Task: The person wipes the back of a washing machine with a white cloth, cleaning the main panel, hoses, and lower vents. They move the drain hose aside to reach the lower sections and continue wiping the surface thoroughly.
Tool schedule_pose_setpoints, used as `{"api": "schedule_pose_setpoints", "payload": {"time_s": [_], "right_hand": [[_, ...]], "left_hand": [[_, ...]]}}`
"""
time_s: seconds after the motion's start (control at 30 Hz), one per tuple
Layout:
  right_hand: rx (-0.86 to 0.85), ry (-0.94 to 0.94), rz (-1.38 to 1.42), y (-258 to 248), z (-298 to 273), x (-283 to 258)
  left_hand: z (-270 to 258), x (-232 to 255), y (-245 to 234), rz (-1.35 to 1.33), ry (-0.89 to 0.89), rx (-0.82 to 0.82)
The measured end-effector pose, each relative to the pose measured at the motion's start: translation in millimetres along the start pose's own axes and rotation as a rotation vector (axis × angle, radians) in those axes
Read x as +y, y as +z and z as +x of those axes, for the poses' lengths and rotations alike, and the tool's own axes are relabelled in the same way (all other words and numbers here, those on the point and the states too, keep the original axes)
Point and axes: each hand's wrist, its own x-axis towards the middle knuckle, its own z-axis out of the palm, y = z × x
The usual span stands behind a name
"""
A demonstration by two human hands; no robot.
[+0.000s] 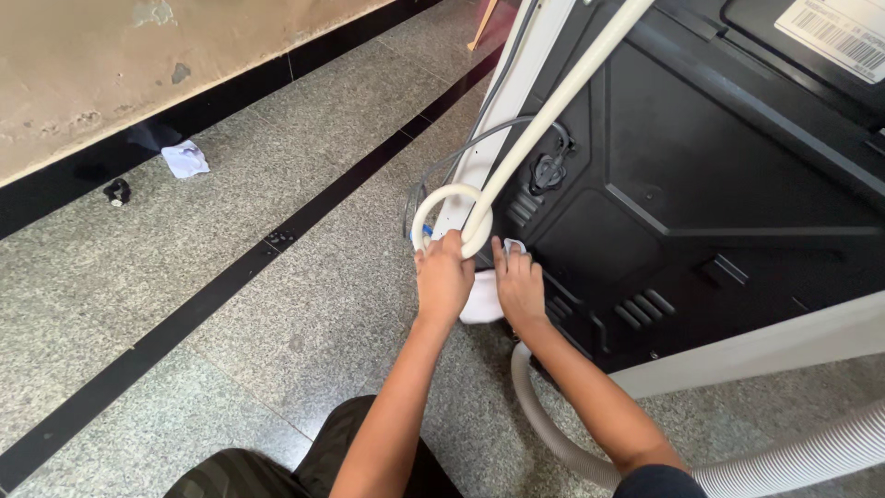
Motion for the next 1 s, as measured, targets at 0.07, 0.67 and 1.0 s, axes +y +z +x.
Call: {"api": "schedule_pose_setpoints", "payload": {"time_s": [0.07, 0.67, 1.0], "right_hand": [[-0.036, 0.010, -0.082, 5.8, 0.9, -8.6], [-0.259, -0.059, -0.218, 76.5, 18.4, -48.2], [-0.313, -0.063, -0.196, 79.5, 29.3, -81.7]], "left_hand": [[2.1, -0.8, -3.5, 0.004, 0.002, -0.001], [11.0, -6.1, 0.9, -0.020, 0.002, -0.009], [10.7, -17.3, -22.2, 0.005, 0.005, -0.003]]}}
